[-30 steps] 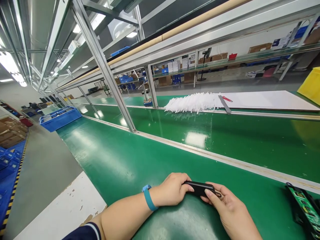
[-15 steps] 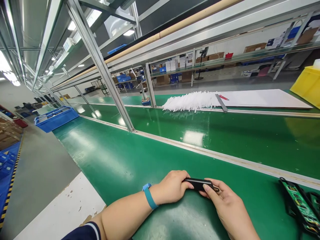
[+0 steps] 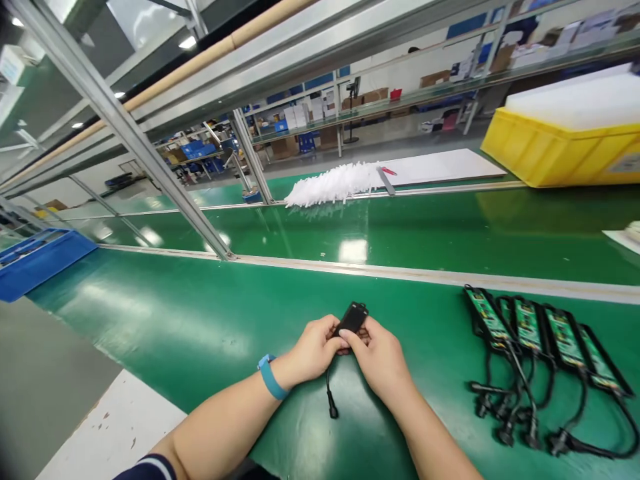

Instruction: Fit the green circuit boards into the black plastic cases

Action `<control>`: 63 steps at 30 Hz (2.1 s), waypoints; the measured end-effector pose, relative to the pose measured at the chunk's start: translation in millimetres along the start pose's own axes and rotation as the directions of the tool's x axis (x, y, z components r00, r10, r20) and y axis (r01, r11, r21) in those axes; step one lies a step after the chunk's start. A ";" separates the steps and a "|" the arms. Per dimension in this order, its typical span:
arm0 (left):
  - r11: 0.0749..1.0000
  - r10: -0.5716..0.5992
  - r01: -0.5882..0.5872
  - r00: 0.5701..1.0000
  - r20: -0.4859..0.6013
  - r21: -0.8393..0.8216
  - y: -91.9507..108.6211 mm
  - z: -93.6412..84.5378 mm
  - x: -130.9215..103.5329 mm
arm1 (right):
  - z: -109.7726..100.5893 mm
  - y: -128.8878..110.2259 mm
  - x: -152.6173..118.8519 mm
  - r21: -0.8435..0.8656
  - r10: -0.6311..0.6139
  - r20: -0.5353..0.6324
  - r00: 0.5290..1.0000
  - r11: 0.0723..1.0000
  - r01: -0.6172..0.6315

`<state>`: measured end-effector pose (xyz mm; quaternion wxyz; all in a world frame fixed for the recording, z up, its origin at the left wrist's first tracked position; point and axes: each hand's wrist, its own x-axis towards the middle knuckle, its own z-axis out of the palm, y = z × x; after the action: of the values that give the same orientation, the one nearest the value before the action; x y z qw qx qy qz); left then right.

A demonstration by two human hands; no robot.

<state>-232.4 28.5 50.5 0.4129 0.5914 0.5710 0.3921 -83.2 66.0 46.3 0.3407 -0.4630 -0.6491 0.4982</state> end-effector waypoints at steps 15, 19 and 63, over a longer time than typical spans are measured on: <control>0.921 -0.057 0.152 0.963 0.263 -0.358 4.8 -4.8 -3.1 | -4.1 -17.0 -13.6 -0.018 -0.072 -0.031 0.997 0.997 0.071; 0.666 -0.036 0.420 0.844 0.536 -0.616 8.5 -10.9 -3.0 | -12.1 -16.0 -14.4 0.193 -0.109 0.014 0.994 0.976 0.104; 0.851 -0.074 0.268 0.912 0.403 -0.451 -5.1 7.6 -17.4 | -133.0 5.2 -62.1 0.411 0.196 -0.212 0.957 0.907 -0.095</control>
<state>-227.8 10.8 43.2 0.6851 0.4742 0.4133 0.3675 59.4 52.0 78.5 0.4675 -0.4905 -0.4504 0.5814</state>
